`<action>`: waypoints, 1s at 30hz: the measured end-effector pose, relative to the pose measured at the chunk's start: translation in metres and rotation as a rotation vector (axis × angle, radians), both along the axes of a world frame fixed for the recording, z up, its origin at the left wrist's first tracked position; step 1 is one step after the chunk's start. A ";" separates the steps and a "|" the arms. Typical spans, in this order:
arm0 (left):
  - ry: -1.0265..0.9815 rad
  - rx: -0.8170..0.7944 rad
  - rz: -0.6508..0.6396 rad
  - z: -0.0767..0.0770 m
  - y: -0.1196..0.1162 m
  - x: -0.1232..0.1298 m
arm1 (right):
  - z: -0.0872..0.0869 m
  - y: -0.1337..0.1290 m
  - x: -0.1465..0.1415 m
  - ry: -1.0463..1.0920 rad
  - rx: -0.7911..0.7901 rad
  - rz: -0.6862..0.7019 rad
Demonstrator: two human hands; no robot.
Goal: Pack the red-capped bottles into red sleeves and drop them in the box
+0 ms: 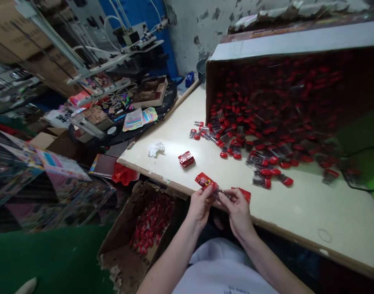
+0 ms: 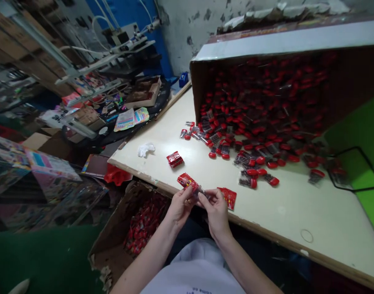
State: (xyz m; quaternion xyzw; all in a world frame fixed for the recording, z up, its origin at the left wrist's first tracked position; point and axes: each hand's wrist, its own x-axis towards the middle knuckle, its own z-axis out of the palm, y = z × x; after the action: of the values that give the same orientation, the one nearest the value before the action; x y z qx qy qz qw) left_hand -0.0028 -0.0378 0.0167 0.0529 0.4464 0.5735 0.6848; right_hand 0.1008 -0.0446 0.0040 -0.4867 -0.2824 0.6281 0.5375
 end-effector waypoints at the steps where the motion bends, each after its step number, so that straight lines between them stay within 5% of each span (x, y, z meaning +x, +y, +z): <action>1: 0.007 -0.001 0.003 0.000 0.000 0.002 | -0.001 -0.001 0.001 -0.035 0.013 -0.007; 7: 0.086 -0.045 0.040 -0.004 -0.004 0.010 | -0.006 -0.008 0.009 -0.458 0.208 -0.063; 15: 0.016 0.006 -0.034 -0.001 -0.008 0.004 | -0.008 -0.004 0.002 0.025 -0.041 0.026; 19: 0.038 -0.007 -0.024 -0.002 -0.006 -0.001 | -0.009 -0.001 -0.001 -0.024 0.038 0.024; 24: 0.084 -0.031 -0.003 -0.004 -0.001 -0.013 | -0.009 -0.001 0.016 -0.145 0.187 0.248; 30: 0.048 -0.087 -0.138 0.004 -0.005 -0.014 | -0.015 0.001 0.035 -0.198 0.239 0.383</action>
State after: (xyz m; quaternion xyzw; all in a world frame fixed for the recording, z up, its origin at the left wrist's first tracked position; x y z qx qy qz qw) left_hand -0.0170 -0.0429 0.0203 0.0675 0.4826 0.5038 0.7133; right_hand 0.1361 -0.0435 -0.0114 -0.4162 -0.4930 0.6301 0.4320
